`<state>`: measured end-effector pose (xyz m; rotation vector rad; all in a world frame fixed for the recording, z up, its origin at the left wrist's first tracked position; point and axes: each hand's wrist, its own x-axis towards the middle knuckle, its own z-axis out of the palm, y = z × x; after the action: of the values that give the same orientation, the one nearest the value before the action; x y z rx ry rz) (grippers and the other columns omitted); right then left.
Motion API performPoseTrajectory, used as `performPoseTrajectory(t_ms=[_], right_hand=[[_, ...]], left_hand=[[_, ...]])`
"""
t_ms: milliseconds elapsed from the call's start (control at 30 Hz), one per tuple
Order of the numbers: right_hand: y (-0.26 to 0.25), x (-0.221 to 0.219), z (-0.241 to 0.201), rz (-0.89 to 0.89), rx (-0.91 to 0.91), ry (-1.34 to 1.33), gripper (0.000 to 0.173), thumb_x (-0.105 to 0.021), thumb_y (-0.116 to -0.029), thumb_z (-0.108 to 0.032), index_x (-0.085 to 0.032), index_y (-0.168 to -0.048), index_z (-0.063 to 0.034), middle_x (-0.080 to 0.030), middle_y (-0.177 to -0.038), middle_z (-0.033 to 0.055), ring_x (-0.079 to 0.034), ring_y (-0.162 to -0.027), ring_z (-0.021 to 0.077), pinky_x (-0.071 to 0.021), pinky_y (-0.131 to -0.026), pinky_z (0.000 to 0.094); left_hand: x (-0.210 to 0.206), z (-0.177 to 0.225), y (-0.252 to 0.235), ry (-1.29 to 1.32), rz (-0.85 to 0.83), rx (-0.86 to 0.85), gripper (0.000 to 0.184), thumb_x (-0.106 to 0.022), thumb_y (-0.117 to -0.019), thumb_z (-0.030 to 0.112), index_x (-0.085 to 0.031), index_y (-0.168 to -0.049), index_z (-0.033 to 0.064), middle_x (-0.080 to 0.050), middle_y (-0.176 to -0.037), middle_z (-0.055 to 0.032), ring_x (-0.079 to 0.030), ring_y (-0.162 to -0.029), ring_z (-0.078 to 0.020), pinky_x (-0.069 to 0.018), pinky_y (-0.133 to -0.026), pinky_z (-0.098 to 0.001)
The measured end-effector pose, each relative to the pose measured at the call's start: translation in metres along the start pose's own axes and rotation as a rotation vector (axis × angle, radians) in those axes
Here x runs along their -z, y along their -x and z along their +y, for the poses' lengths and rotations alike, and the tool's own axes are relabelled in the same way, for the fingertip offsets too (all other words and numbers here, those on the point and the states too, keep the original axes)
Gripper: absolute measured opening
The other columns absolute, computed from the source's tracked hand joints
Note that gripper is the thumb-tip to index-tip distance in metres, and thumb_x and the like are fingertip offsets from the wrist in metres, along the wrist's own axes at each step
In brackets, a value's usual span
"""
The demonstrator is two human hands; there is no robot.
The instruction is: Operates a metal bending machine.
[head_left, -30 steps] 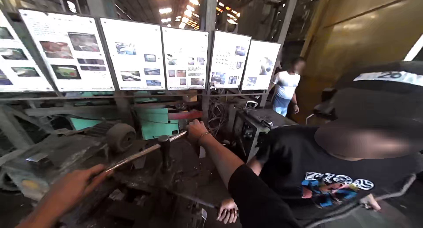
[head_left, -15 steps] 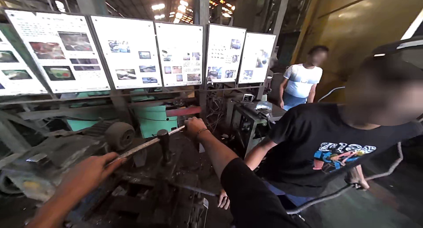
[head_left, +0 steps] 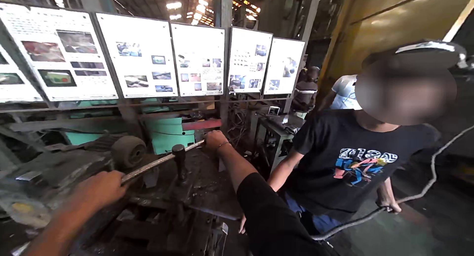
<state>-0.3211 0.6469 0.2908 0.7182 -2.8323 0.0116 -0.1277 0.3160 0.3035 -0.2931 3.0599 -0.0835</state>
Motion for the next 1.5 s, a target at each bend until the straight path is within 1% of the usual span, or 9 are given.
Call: performPoseTrajectory(t_ms=[200, 433, 533, 633, 800, 1033, 1333, 1400, 1500], right_hand=[[-0.001, 0.011, -0.012, -0.086, -0.104, 0.032, 0.040, -0.068, -0.0866, -0.049, -0.072, -0.093, -0.0093, -0.073, -0.097, 0.0137, -0.070, -0.095, 0.0345, -0.0544, -0.081, 0.0615], [0.003, 0.023, -0.028, -0.148, -0.144, 0.017, 0.041, -0.073, -0.0857, -0.043, -0.072, -0.105, -0.0066, -0.071, -0.110, 0.0194, -0.068, -0.105, 0.0416, -0.0528, -0.084, 0.0683], [-0.004, 0.018, -0.028, -0.162, -0.159, 0.031, 0.039, -0.073, -0.0859, -0.041, -0.072, -0.097, -0.0039, -0.072, -0.106, 0.0215, -0.068, -0.103, 0.0439, -0.0530, -0.082, 0.0701], [-0.008, 0.009, -0.023, -0.157, -0.176, 0.088, 0.047, -0.073, -0.0843, -0.052, -0.072, -0.092, -0.0057, -0.072, -0.102, 0.0215, -0.069, -0.099, 0.0443, -0.0531, -0.079, 0.0706], [0.018, 0.021, -0.042, -0.141, -0.377, 0.050, 0.053, -0.075, -0.0831, -0.046, -0.069, -0.097, 0.0044, -0.068, -0.107, 0.0319, -0.066, -0.103, 0.0527, -0.0493, -0.079, 0.0756], [0.028, 0.021, -0.051, -0.124, -0.529, 0.075, 0.054, -0.075, -0.0824, -0.043, -0.066, -0.094, 0.0085, -0.065, -0.109, 0.0358, -0.063, -0.107, 0.0563, -0.0468, -0.081, 0.0782], [0.032, 0.016, -0.063, -0.123, -0.642, 0.144, 0.050, -0.076, -0.0806, -0.040, -0.067, -0.097, 0.0062, -0.065, -0.112, 0.0353, -0.061, -0.110, 0.0562, -0.0468, -0.082, 0.0786], [0.033, 0.020, -0.072, -0.133, -0.664, 0.166, 0.049, -0.076, -0.0824, -0.040, -0.066, -0.092, 0.0070, -0.065, -0.110, 0.0350, -0.063, -0.108, 0.0552, -0.0472, -0.080, 0.0772], [0.039, 0.019, -0.074, -0.098, -0.750, 0.154, 0.053, -0.076, -0.0802, -0.044, -0.068, -0.098, 0.0044, -0.065, -0.115, 0.0329, -0.062, -0.111, 0.0528, -0.0483, -0.083, 0.0757]], left_hand=[[0.001, 0.010, 0.013, 0.006, 0.156, 0.158, 0.046, -0.075, -0.0845, 0.051, -0.072, -0.104, 0.0102, -0.071, -0.105, -0.0195, -0.069, -0.102, -0.0405, -0.0551, -0.081, -0.0622], [0.003, 0.011, 0.024, 0.098, 0.254, 0.226, 0.054, -0.079, -0.0755, 0.056, -0.071, -0.101, 0.0095, -0.070, -0.099, -0.0211, -0.069, -0.097, -0.0434, -0.0550, -0.074, -0.0650], [0.003, 0.006, 0.019, 0.113, 0.245, 0.223, 0.057, -0.078, -0.0736, 0.060, -0.072, -0.099, 0.0093, -0.071, -0.098, -0.0207, -0.070, -0.094, -0.0432, -0.0550, -0.073, -0.0661], [0.002, 0.000, 0.010, 0.105, 0.256, 0.177, 0.060, -0.076, -0.0763, 0.061, -0.070, -0.101, 0.0074, -0.070, -0.100, -0.0218, -0.069, -0.097, -0.0444, -0.0544, -0.074, -0.0667], [-0.005, -0.027, -0.031, 0.091, 0.349, -0.007, 0.060, -0.074, -0.0770, 0.060, -0.069, -0.103, 0.0058, -0.069, -0.101, -0.0240, -0.068, -0.099, -0.0464, -0.0536, -0.077, -0.0683], [-0.007, -0.042, -0.072, 0.057, 0.370, -0.169, 0.059, -0.070, -0.0765, 0.059, -0.067, -0.099, 0.0043, -0.067, -0.102, -0.0253, -0.066, -0.101, -0.0471, -0.0522, -0.075, -0.0676], [-0.012, -0.054, -0.102, 0.107, 0.428, -0.297, 0.060, -0.071, -0.0745, 0.059, -0.066, -0.096, 0.0039, -0.068, -0.101, -0.0237, -0.067, -0.099, -0.0453, -0.0535, -0.073, -0.0658], [-0.011, -0.058, -0.110, 0.122, 0.439, -0.335, 0.059, -0.072, -0.0750, 0.058, -0.066, -0.095, 0.0027, -0.067, -0.099, -0.0245, -0.068, -0.098, -0.0459, -0.0533, -0.072, -0.0657], [-0.013, -0.058, -0.127, 0.128, 0.465, -0.417, 0.058, -0.072, -0.0758, 0.057, -0.065, -0.093, 0.0017, -0.067, -0.096, -0.0246, -0.068, -0.096, -0.0465, -0.0531, -0.072, -0.0661]])
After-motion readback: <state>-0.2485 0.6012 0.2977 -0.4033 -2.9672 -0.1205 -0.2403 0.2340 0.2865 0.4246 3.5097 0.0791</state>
